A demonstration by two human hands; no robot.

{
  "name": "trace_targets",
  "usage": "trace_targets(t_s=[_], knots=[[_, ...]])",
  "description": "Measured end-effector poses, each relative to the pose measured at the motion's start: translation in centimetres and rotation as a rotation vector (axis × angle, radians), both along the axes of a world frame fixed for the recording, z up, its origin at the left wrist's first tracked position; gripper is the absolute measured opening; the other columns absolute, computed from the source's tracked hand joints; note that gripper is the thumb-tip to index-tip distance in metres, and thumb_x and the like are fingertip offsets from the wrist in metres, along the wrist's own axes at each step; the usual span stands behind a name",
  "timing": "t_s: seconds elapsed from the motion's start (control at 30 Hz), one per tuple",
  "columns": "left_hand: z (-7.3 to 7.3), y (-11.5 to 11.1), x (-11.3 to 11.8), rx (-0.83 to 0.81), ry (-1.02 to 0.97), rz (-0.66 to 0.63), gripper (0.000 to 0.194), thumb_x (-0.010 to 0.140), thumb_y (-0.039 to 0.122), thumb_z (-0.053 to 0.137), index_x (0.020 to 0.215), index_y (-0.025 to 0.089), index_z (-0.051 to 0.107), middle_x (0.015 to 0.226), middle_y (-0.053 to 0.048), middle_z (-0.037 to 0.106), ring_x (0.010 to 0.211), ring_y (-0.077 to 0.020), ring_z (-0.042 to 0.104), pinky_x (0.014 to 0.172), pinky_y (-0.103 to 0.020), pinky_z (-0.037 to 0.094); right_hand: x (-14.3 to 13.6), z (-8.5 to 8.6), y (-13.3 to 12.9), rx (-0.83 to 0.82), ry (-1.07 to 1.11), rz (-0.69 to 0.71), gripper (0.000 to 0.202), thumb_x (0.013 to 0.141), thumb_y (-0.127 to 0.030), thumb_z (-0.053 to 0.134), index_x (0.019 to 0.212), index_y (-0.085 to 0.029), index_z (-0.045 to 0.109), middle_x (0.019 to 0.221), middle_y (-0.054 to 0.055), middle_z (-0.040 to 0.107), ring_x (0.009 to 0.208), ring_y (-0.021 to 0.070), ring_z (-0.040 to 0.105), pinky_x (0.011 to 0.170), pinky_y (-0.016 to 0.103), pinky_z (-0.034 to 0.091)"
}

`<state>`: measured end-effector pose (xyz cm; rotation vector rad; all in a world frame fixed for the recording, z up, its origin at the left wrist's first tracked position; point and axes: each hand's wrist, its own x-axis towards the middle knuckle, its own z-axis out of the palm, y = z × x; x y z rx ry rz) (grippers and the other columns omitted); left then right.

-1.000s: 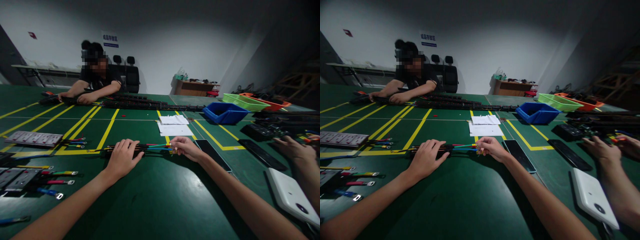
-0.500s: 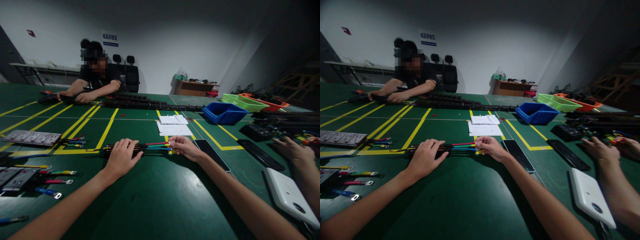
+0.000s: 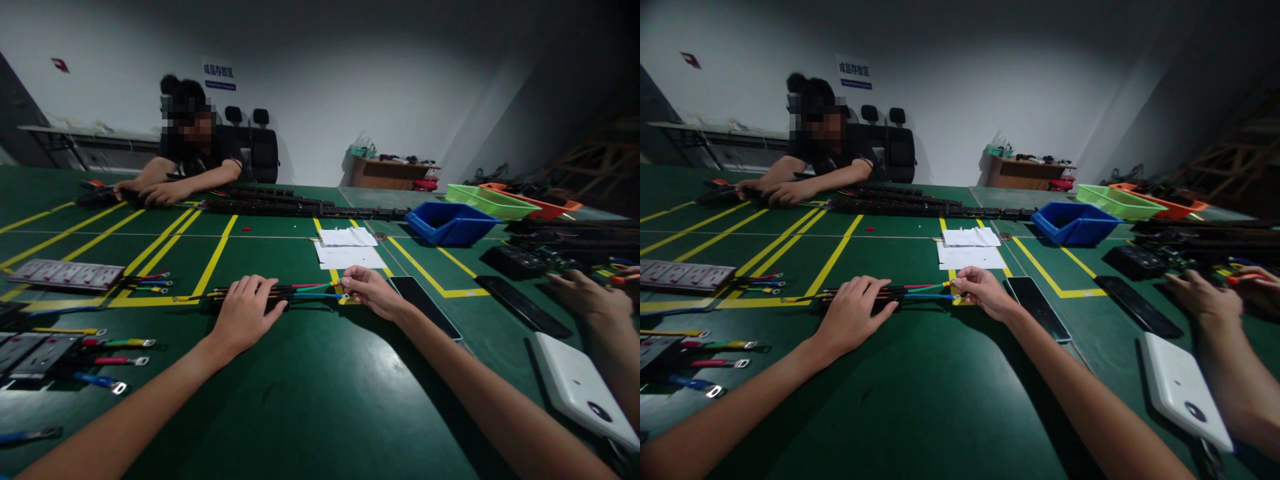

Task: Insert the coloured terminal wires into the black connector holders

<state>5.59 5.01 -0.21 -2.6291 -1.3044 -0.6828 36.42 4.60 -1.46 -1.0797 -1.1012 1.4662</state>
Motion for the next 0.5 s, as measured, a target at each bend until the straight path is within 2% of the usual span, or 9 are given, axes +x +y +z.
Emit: trace_targets(t_s=[0.17, 0.5], knots=[[-0.02, -0.05, -0.07, -0.011, -0.003, -0.001, 0.044, 0.097, 0.046, 0.05, 0.126, 0.014, 0.06, 0.109, -0.012, 0.062, 0.1, -0.0279, 0.057, 0.088, -0.046, 0.047, 0.26, -0.16, 0.11, -0.024, 0.061, 0.011, 0.044, 0.064, -0.032, 0.091, 0.093, -0.019, 0.06, 0.074, -0.002, 0.066, 0.057, 0.0071, 0.059, 0.044, 0.014, 0.044], [-0.03, 0.0, -0.09, -0.012, -0.014, -0.005, 0.045, 0.097, 0.047, 0.05, 0.126, 0.014, 0.06, 0.109, -0.012, 0.063, 0.1, -0.0283, 0.057, 0.087, -0.046, 0.048, 0.2, -0.26, 0.0, -0.01, 0.075, -0.004, 0.044, 0.063, -0.03, 0.091, 0.093, -0.019, 0.06, 0.073, -0.002, 0.068, 0.061, 0.0094, 0.065, 0.048, 0.015, 0.048]])
